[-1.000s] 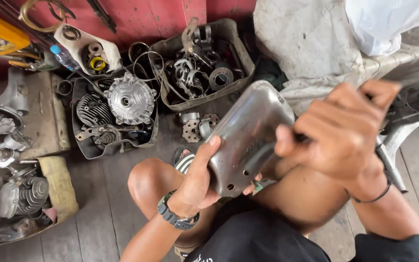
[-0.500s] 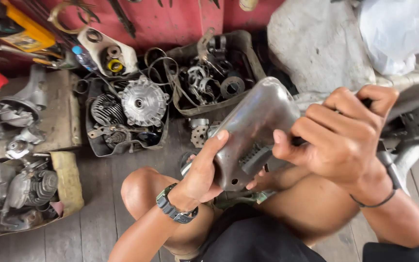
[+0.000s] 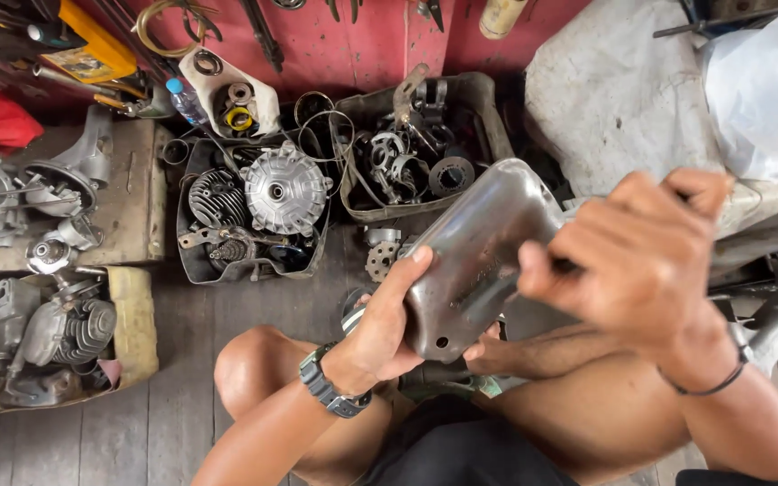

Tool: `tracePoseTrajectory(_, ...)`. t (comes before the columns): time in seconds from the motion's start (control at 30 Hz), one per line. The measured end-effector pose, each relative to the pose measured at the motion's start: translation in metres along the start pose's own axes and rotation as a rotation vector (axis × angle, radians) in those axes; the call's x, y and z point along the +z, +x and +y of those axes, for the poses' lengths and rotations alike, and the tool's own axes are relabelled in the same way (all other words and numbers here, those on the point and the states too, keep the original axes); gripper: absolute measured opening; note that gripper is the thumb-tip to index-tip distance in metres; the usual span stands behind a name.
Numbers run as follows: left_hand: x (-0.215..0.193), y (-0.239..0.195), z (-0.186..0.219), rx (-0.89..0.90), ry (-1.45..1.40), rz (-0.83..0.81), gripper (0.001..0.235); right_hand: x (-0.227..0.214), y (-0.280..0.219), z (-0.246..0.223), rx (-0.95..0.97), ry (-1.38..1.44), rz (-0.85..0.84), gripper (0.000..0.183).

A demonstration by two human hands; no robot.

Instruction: Scrubbing a metal engine cover with a brush to remove dirt or grime

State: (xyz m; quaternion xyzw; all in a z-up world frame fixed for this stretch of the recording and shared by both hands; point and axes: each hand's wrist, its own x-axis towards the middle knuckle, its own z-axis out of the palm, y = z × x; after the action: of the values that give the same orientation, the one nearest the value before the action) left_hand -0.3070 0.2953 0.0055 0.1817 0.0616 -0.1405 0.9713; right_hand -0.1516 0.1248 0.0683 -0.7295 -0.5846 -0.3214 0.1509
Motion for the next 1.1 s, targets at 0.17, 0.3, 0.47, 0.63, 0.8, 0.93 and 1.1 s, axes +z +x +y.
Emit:
tracePoseTrajectory(0.17,0.001,0.007,0.001,0.024,-0.055,0.073,0.070,-0.001,0.010,-0.001,0.075,0.006,-0.012,0.057)
tracePoseTrajectory(0.3,0.000,0.006,0.002,0.032,-0.078,0.081,0.071,0.012,0.003,0.021,0.119,0.028,-0.051,0.060)
tracePoseTrajectory(0.47,-0.010,0.007,-0.001,0.013,-0.074,0.044,0.068,0.013,0.013,0.004,0.030,0.044,-0.032,0.059)
tracePoseTrajectory(0.63,-0.009,0.007,0.001,0.042,-0.074,0.106,0.071,0.013,0.010,0.009,0.126,-0.005,-0.025,0.059)
tracePoseTrajectory(0.8,-0.005,0.003,0.004,0.044,-0.039,0.069,0.074,0.020,0.006,0.019,0.086,0.050,-0.028,0.060)
tracePoseTrajectory(0.93,-0.013,0.002,0.001,0.012,-0.056,0.060,0.070,0.018,0.014,-0.003,0.055,0.030,0.001,0.061)
tracePoseTrajectory(1.1,-0.007,0.002,0.003,0.030,-0.064,0.124,0.073,0.018,0.004,0.019,0.120,0.011,-0.001,0.061)
